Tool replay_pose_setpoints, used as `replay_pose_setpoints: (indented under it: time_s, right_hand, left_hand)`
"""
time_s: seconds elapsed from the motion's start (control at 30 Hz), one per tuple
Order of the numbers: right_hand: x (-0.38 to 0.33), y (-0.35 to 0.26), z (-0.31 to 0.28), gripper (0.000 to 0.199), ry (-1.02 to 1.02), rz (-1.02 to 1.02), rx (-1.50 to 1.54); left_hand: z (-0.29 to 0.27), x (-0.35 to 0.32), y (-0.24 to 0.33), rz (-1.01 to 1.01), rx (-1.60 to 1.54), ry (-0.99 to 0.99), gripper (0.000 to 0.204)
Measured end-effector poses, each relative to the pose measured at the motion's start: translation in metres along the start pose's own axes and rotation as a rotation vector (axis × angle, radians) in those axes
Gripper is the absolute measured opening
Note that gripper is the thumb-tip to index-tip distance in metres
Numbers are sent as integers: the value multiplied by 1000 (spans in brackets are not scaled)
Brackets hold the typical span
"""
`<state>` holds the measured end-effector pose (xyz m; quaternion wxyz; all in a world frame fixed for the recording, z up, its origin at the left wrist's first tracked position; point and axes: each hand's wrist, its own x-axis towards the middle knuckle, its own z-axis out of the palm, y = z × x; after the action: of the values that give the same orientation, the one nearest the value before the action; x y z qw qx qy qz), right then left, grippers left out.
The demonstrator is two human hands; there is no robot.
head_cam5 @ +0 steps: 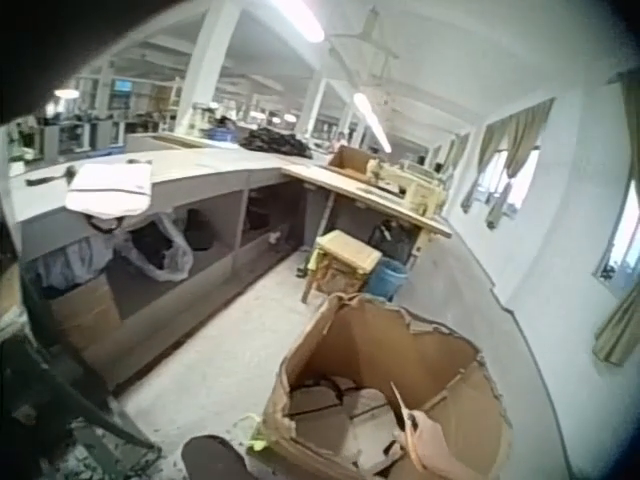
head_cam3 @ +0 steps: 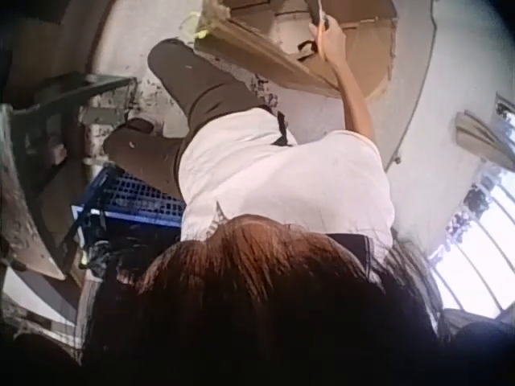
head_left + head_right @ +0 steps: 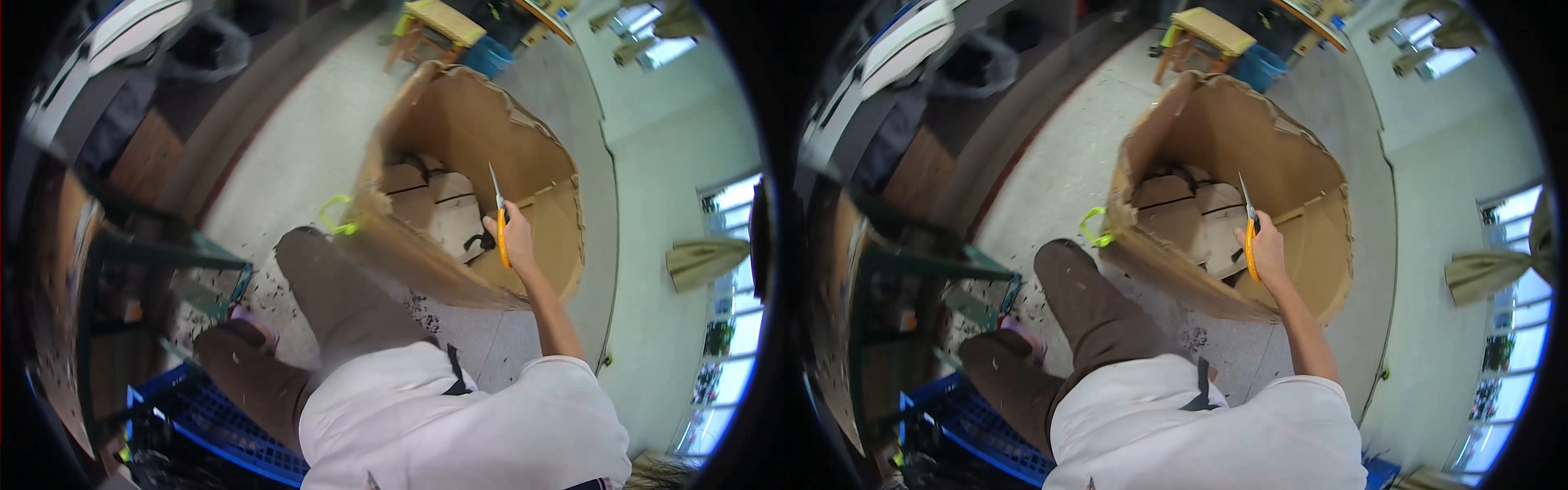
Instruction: Trim excess fabric and thread from manufactured backpack panels using scissors.
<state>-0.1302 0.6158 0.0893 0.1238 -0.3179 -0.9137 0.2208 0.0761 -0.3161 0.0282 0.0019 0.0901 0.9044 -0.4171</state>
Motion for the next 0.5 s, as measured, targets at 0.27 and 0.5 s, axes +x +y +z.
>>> replay_pose_setpoints:
  time_s: [0.27, 0.5]
  right_hand:
    - [43, 164, 127, 25, -353, 744, 704]
    - [50, 248, 241, 63, -421, 632, -12]
  left_hand:
    - [-181, 242, 144, -277, -1551, -426, 46]
    - [-401, 349, 281, 132, -1313, -361, 46]
